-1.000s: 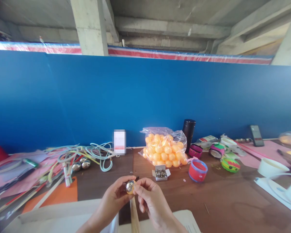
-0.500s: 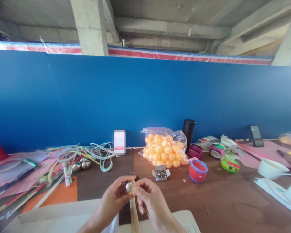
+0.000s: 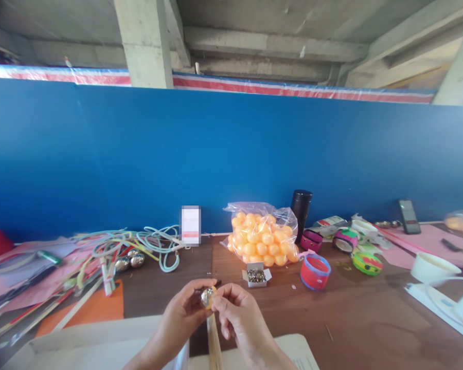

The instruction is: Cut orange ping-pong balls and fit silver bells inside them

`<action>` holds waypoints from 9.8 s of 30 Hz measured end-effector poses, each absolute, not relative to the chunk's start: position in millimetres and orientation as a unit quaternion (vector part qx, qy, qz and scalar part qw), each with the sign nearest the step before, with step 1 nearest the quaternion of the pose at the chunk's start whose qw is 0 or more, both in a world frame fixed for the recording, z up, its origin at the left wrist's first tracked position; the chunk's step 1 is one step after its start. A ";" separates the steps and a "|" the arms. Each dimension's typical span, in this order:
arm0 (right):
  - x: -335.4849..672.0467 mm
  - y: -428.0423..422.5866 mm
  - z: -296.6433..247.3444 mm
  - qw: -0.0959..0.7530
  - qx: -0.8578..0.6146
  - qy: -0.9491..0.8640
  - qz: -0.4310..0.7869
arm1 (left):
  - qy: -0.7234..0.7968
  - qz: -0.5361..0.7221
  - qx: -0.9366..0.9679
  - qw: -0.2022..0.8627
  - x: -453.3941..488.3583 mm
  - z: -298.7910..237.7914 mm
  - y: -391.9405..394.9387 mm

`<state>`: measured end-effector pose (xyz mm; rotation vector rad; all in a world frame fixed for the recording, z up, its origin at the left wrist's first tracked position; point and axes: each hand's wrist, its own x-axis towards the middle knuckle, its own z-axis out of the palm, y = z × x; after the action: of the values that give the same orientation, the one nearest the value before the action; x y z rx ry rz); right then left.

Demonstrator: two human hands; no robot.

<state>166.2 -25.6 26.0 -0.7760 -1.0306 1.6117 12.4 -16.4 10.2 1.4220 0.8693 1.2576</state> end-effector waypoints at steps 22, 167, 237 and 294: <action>166.1 -25.5 28.2 0.507 -0.340 -0.432 0.664 | 0.370 0.525 0.598 0.479 13.5 9.9 -17.3; 155.1 -52.2 28.7 0.454 -0.447 -0.651 0.413 | 0.515 0.621 0.465 0.365 -15.8 5.0 8.0; 156.8 -50.6 29.2 0.465 -0.448 -0.628 0.434 | 0.530 0.621 0.450 0.361 -11.0 5.3 9.0; 158.6 -49.1 30.4 0.486 -0.450 -0.625 0.414 | 0.495 0.625 0.412 0.441 -12.0 11.2 8.9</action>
<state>158.6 -49.1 30.4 -1.0957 -1.5205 1.0066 -12.0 8.9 11.2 1.0237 1.2289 1.5524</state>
